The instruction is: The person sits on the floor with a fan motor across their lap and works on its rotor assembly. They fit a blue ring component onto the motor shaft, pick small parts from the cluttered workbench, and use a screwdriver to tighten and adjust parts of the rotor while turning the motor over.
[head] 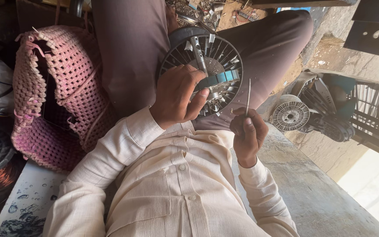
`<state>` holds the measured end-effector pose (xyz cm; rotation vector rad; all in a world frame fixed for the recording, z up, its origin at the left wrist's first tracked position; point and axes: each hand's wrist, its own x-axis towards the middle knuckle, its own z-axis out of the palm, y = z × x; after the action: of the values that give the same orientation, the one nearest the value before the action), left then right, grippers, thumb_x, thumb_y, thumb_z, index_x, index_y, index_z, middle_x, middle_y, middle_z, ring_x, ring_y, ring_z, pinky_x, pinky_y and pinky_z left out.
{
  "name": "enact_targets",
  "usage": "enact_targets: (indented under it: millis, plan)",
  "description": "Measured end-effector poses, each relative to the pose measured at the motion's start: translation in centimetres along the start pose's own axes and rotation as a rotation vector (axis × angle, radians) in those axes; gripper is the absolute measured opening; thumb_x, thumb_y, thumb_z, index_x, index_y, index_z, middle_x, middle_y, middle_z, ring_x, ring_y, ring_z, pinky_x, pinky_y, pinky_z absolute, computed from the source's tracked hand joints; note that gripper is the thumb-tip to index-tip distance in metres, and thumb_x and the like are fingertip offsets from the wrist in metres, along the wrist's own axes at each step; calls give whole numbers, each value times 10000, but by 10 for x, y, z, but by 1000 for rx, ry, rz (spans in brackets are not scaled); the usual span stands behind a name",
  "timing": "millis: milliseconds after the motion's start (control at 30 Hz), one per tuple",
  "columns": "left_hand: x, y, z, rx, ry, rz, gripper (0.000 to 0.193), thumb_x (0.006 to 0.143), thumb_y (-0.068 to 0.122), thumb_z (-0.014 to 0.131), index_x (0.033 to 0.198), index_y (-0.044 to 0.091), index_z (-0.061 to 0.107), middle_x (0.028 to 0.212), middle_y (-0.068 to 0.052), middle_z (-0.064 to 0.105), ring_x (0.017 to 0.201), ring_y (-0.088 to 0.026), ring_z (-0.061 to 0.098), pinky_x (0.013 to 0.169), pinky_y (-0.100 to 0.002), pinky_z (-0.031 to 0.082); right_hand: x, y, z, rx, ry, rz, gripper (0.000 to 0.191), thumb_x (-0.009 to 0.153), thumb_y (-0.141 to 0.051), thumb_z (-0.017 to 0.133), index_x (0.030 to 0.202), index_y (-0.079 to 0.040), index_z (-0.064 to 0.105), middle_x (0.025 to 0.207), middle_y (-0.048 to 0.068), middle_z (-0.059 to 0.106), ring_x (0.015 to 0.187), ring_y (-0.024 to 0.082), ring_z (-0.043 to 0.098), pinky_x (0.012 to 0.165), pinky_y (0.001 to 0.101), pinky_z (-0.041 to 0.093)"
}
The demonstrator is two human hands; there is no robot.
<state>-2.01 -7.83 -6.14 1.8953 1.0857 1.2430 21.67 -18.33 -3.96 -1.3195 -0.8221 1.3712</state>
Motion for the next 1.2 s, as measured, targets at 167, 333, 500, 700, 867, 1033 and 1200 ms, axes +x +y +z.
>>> enact_targets:
  millis: [167, 333, 500, 700, 867, 1033, 1200]
  plan:
    - [0, 1, 5, 19, 29, -10, 211, 990, 158, 643, 1116, 3, 574, 894, -109, 611, 747, -285, 600, 690, -433, 455, -1, 1, 2, -80, -10, -52, 332, 1076, -166, 497, 1151, 138, 606, 719, -4, 468, 639, 71, 383, 594, 261, 317]
    - [2, -1, 5, -39, 23, -26, 188, 1034, 170, 642, 1132, 25, 572, 922, -99, 612, 787, -285, 620, 725, -435, 490, -2, 3, 3, -91, -17, -78, 326, 1068, -159, 506, 1160, 137, 604, 725, 0, 476, 649, 77, 391, 607, 265, 323]
    - [2, 1, -1, -90, 34, -45, 308, 1031, 261, 669, 1162, 8, 552, 990, -134, 635, 855, -301, 654, 770, -422, 530, 1, 2, 4, -30, -21, -58, 328, 1063, -151, 502, 1220, 130, 564, 722, -18, 444, 633, 54, 362, 587, 248, 292]
    - [4, 5, -4, -124, 57, -88, 297, 1015, 250, 681, 1140, 6, 568, 988, -139, 643, 870, -301, 668, 787, -413, 542, 3, 3, 2, 6, 4, -84, 233, 1036, -106, 519, 1207, 51, 498, 702, -27, 439, 596, 35, 342, 548, 233, 267]
    - [2, -2, -11, -125, 18, -35, 221, 1025, 196, 650, 1103, 0, 586, 980, -148, 664, 888, -314, 689, 807, -421, 558, 0, 8, -4, -57, 3, -90, 224, 1069, -134, 539, 1170, 66, 548, 680, -31, 440, 609, 36, 333, 571, 243, 282]
    - [-2, -6, -22, -56, -44, -18, 206, 1053, 182, 624, 1121, -12, 613, 994, -147, 676, 896, -309, 698, 807, -422, 565, -3, 10, -7, -67, 17, -80, 246, 1063, -157, 559, 1163, 67, 578, 686, -44, 440, 616, 41, 337, 578, 246, 294]
    - [14, 5, -34, -42, 7, -139, 162, 1068, 181, 620, 1142, 39, 651, 945, -111, 676, 826, -272, 699, 758, -385, 551, -7, 7, -3, -105, 16, -40, 264, 1094, -147, 556, 1200, 89, 606, 780, -9, 502, 693, 65, 403, 628, 246, 328]
